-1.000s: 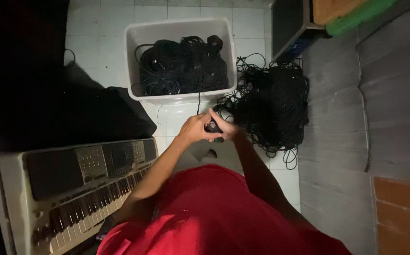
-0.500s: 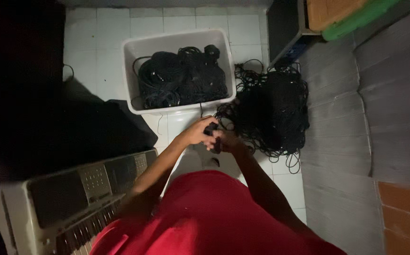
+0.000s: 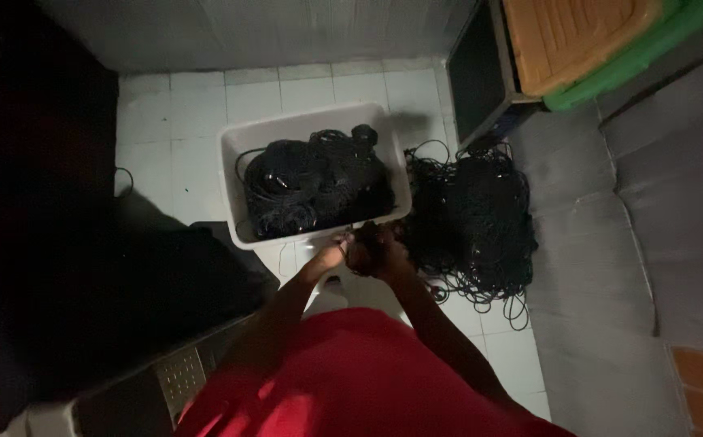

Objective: The person untangles black cables by hand and places them into a white plastic bin.

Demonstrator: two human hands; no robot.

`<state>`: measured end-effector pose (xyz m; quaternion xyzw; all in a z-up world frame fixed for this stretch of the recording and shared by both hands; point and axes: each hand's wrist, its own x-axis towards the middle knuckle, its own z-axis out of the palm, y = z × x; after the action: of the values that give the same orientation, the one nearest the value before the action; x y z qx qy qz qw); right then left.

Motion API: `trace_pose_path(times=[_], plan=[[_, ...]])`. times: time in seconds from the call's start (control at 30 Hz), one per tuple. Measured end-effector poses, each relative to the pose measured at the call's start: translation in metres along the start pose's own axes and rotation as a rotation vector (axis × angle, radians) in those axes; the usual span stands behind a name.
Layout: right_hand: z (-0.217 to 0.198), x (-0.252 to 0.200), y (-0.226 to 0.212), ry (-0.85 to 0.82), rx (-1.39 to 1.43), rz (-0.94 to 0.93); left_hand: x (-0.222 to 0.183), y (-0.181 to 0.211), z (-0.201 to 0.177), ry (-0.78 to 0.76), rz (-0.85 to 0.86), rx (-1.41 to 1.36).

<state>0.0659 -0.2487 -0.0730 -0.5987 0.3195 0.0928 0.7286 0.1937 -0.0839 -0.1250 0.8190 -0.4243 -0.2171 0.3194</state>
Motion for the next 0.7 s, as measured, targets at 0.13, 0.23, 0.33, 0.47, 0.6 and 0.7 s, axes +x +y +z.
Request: trace_pose_path(times=[0.13, 0.23, 0.33, 0.47, 0.6, 0.7], plan=[[0.007, 0.033, -0.003, 0.087, -0.422, -0.188, 0.024, 0.004, 0.004, 0.070, 0.040, 0.008], [0.022, 0.052, 0.005, 0.158, -0.775, -0.378, 0.008, 0.002, 0.009, 0.028, -0.011, -0.006], [0.035, 0.087, -0.020, 0.230, -1.201, -0.573, 0.017, 0.001, -0.003, -0.091, -0.064, -0.021], [0.047, 0.106, -0.028, 0.255, -1.579, -0.739, 0.010, 0.004, -0.003, -0.170, -0.131, -0.048], [0.024, 0.128, -0.053, 0.256, -0.684, -0.655, 0.022, 0.007, -0.007, -0.179, -0.164, -0.042], [0.018, 0.139, -0.074, 0.191, -0.422, -0.549, 0.040, 0.009, -0.010, -0.177, -0.175, -0.023]])
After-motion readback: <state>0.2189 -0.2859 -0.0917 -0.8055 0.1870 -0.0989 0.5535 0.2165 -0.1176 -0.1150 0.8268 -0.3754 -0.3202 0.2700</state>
